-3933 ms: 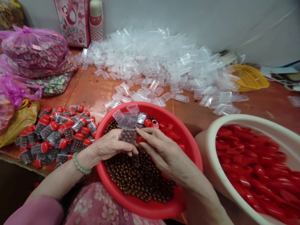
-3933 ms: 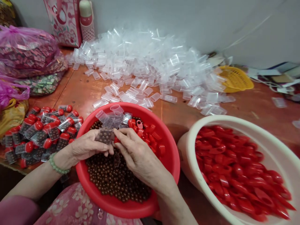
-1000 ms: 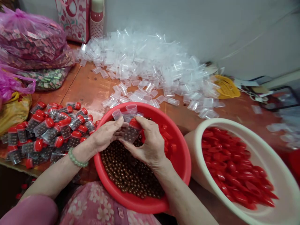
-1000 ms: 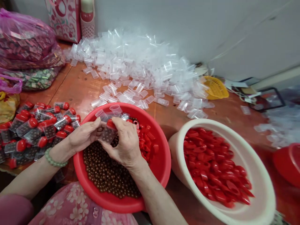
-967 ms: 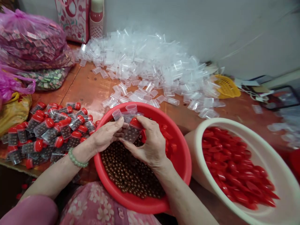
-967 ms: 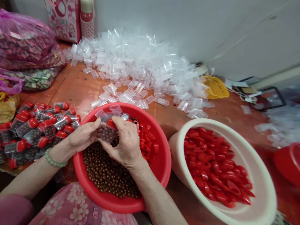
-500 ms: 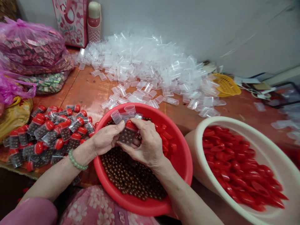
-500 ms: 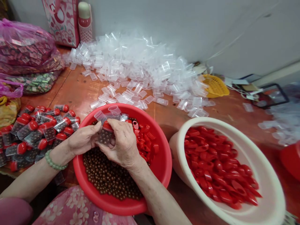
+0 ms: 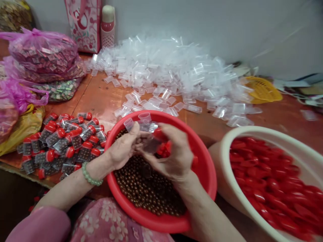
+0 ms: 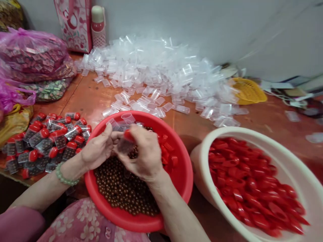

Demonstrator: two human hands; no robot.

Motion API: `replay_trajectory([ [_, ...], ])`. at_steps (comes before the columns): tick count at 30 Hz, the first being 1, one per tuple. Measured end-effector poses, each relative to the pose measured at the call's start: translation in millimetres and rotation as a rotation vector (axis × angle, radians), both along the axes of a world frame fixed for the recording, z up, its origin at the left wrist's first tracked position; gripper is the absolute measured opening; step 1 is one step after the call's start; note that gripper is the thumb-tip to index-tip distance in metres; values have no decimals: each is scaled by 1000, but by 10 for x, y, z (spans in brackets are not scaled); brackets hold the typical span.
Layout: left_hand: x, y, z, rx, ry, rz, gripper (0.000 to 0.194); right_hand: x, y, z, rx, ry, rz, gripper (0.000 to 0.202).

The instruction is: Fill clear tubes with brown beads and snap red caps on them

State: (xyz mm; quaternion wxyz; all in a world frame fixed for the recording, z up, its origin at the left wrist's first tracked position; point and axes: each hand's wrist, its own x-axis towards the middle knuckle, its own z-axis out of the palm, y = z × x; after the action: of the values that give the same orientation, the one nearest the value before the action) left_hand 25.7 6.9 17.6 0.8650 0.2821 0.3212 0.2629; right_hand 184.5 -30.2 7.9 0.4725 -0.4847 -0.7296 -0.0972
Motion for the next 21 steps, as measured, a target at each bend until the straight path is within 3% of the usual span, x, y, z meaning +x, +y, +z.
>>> replay_trajectory([
  [4,-40,48,-55,15,39,55,58,14,51,-79,75,52,-84,82],
  [7,-41,67,-75,21,34,30,59,20,68,-110,8,-39,2,80],
  [11,-7,65,-58,39,24,34,57,-27,75,-115,-67,-16,-25,75],
  [15,28,64,-43,57,-94,6,56,-96,83,-131,-195,-75,129,66],
  [21,34,85,-60,-10,-95,-16,55,-99,94,-149,-223,-54,153,67],
])
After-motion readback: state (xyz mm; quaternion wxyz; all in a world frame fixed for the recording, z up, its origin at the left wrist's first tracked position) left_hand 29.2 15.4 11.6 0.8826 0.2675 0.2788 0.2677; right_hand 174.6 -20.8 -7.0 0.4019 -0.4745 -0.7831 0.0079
